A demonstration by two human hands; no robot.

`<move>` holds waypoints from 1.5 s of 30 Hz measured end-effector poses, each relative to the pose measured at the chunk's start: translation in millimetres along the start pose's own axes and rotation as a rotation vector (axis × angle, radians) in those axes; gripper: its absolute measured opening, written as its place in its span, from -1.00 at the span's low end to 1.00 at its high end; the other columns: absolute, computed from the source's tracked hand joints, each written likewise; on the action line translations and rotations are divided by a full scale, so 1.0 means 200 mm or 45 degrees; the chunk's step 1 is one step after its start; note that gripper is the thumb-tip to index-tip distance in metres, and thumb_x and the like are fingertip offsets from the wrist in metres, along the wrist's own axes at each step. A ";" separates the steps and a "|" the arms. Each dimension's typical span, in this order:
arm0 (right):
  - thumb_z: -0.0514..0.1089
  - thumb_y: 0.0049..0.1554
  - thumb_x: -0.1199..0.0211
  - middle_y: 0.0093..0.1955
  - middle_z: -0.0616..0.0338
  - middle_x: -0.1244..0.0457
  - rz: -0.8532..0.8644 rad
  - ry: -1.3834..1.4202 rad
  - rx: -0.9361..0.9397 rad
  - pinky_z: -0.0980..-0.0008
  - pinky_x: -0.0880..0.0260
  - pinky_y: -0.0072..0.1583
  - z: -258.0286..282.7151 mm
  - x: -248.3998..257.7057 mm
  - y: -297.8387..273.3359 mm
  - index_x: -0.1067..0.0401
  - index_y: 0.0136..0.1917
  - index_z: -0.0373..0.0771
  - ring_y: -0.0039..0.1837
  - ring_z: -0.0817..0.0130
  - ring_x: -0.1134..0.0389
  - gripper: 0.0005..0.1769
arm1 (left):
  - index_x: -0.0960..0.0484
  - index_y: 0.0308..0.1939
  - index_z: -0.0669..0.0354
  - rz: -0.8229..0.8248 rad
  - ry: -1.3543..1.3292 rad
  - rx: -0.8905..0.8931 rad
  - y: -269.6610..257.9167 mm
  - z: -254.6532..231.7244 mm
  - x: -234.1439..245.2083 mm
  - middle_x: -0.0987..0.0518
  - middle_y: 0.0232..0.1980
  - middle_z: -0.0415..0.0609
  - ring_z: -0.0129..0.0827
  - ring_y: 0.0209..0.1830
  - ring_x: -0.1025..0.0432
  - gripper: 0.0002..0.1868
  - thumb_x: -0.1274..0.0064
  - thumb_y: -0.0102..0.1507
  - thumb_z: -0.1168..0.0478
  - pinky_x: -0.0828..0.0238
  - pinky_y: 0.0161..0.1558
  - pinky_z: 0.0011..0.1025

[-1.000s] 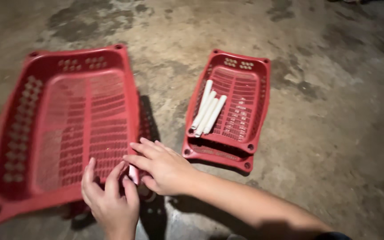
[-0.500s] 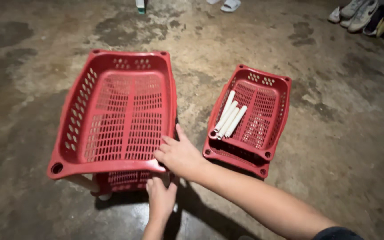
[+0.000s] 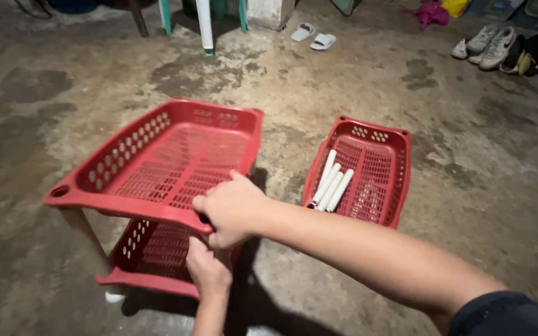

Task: The person disassembles a two-tier red plastic storage rack by removing white PVC legs and white plastic feet. They place the removed parts into a red basket and continue detaching components until the rack is fully taken apart.

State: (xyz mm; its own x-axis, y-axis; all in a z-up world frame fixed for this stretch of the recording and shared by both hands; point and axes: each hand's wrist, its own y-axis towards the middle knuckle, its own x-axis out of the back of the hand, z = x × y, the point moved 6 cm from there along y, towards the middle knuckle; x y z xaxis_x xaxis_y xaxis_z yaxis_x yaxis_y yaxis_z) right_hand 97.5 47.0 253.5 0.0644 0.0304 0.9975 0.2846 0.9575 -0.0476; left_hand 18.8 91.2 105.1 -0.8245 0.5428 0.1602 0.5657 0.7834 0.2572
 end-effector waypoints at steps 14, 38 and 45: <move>0.05 -0.25 -0.40 -0.17 -0.05 -0.45 0.523 -0.014 -0.015 0.07 -0.49 0.02 0.13 -0.04 0.10 -0.58 -0.13 -0.19 -0.03 0.01 -0.49 -0.57 | -0.61 0.01 0.27 -0.337 0.218 -0.491 -0.08 0.18 0.02 -0.61 -0.31 0.25 0.21 -0.33 -0.53 -0.48 -0.11 0.28 -0.14 -0.43 -0.33 -0.04; -0.09 0.11 -0.13 -0.03 0.25 -0.37 0.011 -0.348 0.176 -0.43 0.11 0.46 -0.26 -0.49 0.11 -0.49 -0.03 0.01 0.21 0.22 -0.36 -0.83 | -0.64 -0.05 0.35 -0.301 0.337 0.132 -0.33 0.96 0.28 -0.68 -0.13 0.22 0.02 -0.11 -0.60 -0.45 -0.49 -0.05 0.21 -0.49 -0.04 -0.14; -0.09 0.18 -0.06 -0.12 0.24 -0.40 -0.132 -0.398 0.232 -0.34 -0.01 0.48 -0.04 -0.60 0.19 -0.48 -0.12 -0.03 0.10 0.25 -0.44 -0.83 | -0.47 0.33 0.18 -0.472 0.096 0.531 -0.07 1.01 0.65 -0.61 0.01 0.23 0.15 -0.04 -0.53 -0.37 -0.12 0.16 0.17 -0.43 -0.02 0.03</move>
State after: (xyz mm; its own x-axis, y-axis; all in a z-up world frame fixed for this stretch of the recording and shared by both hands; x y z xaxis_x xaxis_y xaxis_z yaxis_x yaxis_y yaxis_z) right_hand 107.9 77.0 131.9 -0.2590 -0.0104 0.9658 0.0975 0.9946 0.0369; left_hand -92.5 212.2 -69.9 -0.9592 0.1976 0.2022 0.1834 0.9792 -0.0868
